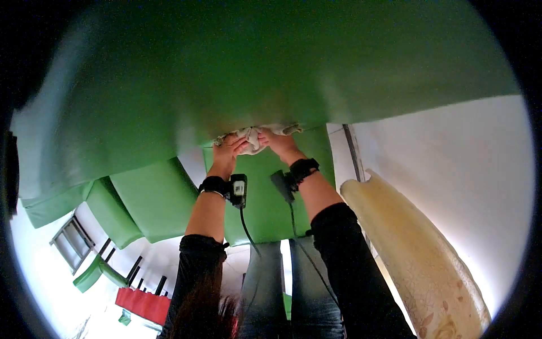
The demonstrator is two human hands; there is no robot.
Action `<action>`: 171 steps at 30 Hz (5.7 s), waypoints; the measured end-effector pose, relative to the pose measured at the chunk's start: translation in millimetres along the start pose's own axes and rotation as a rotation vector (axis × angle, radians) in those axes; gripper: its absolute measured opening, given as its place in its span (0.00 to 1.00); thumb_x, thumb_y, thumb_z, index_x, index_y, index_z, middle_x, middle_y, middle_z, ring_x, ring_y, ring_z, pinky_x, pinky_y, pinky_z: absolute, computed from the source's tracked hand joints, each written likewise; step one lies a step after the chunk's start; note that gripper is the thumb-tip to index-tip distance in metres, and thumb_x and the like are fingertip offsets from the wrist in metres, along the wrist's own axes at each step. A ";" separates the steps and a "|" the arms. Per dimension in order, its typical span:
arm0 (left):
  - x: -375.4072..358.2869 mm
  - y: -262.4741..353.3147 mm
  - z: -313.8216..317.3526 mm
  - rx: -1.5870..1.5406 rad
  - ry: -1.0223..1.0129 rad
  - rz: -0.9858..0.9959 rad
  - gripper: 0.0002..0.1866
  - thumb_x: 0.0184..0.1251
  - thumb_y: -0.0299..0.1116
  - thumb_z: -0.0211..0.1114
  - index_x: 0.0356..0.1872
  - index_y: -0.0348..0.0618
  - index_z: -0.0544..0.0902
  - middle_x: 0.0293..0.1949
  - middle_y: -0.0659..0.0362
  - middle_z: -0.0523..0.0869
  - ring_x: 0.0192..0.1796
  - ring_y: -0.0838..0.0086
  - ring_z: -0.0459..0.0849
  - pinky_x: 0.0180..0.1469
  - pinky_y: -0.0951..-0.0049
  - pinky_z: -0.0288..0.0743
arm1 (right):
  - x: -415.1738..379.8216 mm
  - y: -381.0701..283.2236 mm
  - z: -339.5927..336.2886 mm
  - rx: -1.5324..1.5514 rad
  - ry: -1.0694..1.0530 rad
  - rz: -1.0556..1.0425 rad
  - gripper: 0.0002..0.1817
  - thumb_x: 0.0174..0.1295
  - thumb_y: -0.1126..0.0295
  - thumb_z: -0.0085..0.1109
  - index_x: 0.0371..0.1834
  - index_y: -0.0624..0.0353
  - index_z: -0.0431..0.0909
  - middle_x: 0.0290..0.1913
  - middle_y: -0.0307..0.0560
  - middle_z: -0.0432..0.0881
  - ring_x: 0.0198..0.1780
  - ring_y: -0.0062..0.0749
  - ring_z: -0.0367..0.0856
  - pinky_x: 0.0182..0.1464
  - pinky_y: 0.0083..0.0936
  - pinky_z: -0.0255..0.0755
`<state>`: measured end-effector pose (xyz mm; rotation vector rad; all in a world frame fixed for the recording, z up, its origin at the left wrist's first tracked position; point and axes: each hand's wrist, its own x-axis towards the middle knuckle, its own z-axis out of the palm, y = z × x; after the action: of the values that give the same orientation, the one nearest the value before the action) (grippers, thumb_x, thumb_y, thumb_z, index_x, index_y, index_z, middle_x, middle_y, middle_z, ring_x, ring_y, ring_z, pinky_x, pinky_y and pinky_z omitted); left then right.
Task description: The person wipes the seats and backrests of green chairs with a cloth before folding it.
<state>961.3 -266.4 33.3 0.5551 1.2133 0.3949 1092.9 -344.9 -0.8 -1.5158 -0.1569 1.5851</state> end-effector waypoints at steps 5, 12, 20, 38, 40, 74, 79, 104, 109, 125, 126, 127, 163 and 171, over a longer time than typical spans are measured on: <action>5.8 -22.4 -17.5 -0.174 0.078 -0.139 0.15 0.65 0.32 0.41 0.45 0.29 0.64 0.46 0.44 0.75 0.48 0.59 0.76 0.49 0.66 0.72 | -17.3 7.0 0.8 0.176 0.162 0.209 0.17 0.60 0.62 0.48 0.40 0.69 0.71 0.36 0.53 0.79 0.37 0.38 0.80 0.41 0.27 0.75; -59.6 -93.2 -55.9 -0.003 0.009 -0.134 0.21 0.66 0.40 0.34 0.46 0.29 0.62 0.49 0.40 0.73 0.52 0.56 0.74 0.54 0.63 0.67 | -98.6 89.6 -17.7 0.340 0.218 0.327 0.20 0.59 0.59 0.48 0.40 0.70 0.71 0.40 0.57 0.77 0.43 0.41 0.78 0.48 0.31 0.72; -134.9 -195.4 -113.5 -0.372 0.056 -0.330 0.18 0.66 0.37 0.39 0.44 0.29 0.65 0.51 0.38 0.70 0.54 0.52 0.71 0.56 0.55 0.66 | -167.7 179.8 -6.8 0.270 0.189 0.516 0.20 0.59 0.59 0.49 0.39 0.69 0.72 0.39 0.55 0.78 0.41 0.38 0.78 0.47 0.29 0.72; -12.3 -11.4 -124.7 -0.248 0.043 -0.056 0.17 0.60 0.29 0.50 0.49 0.30 0.67 0.54 0.45 0.70 0.59 0.60 0.66 0.62 0.65 0.60 | -12.2 22.5 43.1 0.819 -0.003 0.289 0.19 0.61 0.68 0.42 0.48 0.74 0.62 0.48 0.64 0.71 0.48 0.51 0.73 0.52 0.40 0.68; -6.1 -16.1 -92.7 -0.270 0.036 -0.068 0.17 0.60 0.29 0.50 0.48 0.29 0.67 0.54 0.44 0.69 0.59 0.60 0.66 0.62 0.64 0.60 | -8.2 15.3 12.8 0.844 -0.003 0.298 0.17 0.61 0.70 0.39 0.48 0.74 0.62 0.50 0.65 0.70 0.51 0.53 0.71 0.54 0.42 0.67; -110.2 -140.3 -12.2 1.976 -0.241 0.689 0.37 0.45 0.32 0.61 0.61 0.43 0.57 0.47 0.46 0.68 0.47 0.55 0.68 0.50 0.55 0.60 | -166.4 124.5 -76.8 -1.240 0.621 -0.396 0.29 0.42 0.70 0.56 0.53 0.55 0.65 0.55 0.54 0.63 0.59 0.48 0.59 0.60 0.39 0.55; -73.5 -131.3 -22.5 2.024 -0.269 0.724 0.26 0.46 0.30 0.59 0.51 0.42 0.66 0.46 0.47 0.72 0.49 0.54 0.70 0.50 0.56 0.63 | -148.2 115.7 -98.9 -1.196 0.579 -0.491 0.16 0.42 0.70 0.56 0.38 0.53 0.73 0.45 0.48 0.70 0.51 0.43 0.66 0.51 0.40 0.61; -112.6 -98.2 -10.3 1.963 -0.596 0.630 0.25 0.45 0.25 0.57 0.51 0.44 0.71 0.56 0.52 0.64 0.61 0.57 0.59 0.60 0.52 0.53 | -171.9 79.7 -110.6 -0.919 0.891 -0.425 0.13 0.34 0.82 0.51 0.28 0.57 0.74 0.31 0.42 0.72 0.37 0.40 0.69 0.37 0.33 0.63; -118.7 -99.8 4.7 1.928 -0.494 0.631 0.31 0.48 0.29 0.58 0.58 0.49 0.63 0.62 0.49 0.53 0.66 0.49 0.46 0.63 0.45 0.44 | -168.7 75.7 -72.9 -0.847 0.847 -0.292 0.23 0.42 0.75 0.53 0.47 0.59 0.67 0.44 0.51 0.71 0.47 0.45 0.68 0.50 0.36 0.62; -41.2 -97.1 70.2 1.882 -0.543 0.821 0.31 0.54 0.36 0.54 0.61 0.45 0.58 0.65 0.49 0.50 0.67 0.51 0.44 0.63 0.48 0.41 | -48.8 47.2 -103.2 -0.830 0.617 -0.408 0.43 0.44 0.55 0.58 0.61 0.66 0.51 0.59 0.63 0.57 0.59 0.56 0.58 0.58 0.42 0.55; -33.4 -96.5 77.8 1.881 -0.542 0.826 0.31 0.54 0.36 0.54 0.61 0.45 0.58 0.65 0.49 0.50 0.67 0.51 0.44 0.63 0.48 0.41 | -35.1 45.9 -108.5 -0.742 0.595 -0.403 0.42 0.44 0.56 0.57 0.60 0.67 0.51 0.58 0.62 0.59 0.57 0.54 0.61 0.57 0.41 0.58; -27.6 -96.0 83.6 1.864 -0.542 0.832 0.31 0.54 0.36 0.54 0.61 0.44 0.58 0.65 0.50 0.49 0.67 0.52 0.43 0.64 0.48 0.41 | -27.7 41.6 -109.8 -0.652 0.571 -0.393 0.41 0.44 0.57 0.57 0.59 0.68 0.52 0.57 0.61 0.60 0.56 0.52 0.63 0.55 0.40 0.60; -91.1 -110.1 -27.6 1.901 -0.569 0.688 0.29 0.50 0.29 0.53 0.58 0.43 0.62 0.65 0.55 0.53 0.67 0.62 0.50 0.65 0.57 0.46 | -107.8 70.9 -32.3 -1.159 0.624 -0.364 0.44 0.40 0.60 0.61 0.64 0.48 0.51 0.62 0.69 0.45 0.64 0.67 0.39 0.64 0.51 0.36; -106.5 -103.5 -55.0 1.679 -0.322 0.594 0.30 0.48 0.28 0.55 0.58 0.40 0.61 0.64 0.51 0.53 0.67 0.58 0.48 0.64 0.54 0.45 | -99.1 54.9 16.9 -1.378 0.290 -0.531 0.35 0.42 0.61 0.60 0.58 0.50 0.61 0.60 0.61 0.55 0.63 0.61 0.46 0.63 0.51 0.41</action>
<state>875.3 -399.3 39.6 2.3344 0.8007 -0.3502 1034.3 -434.2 40.5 -2.3561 -1.5760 0.7013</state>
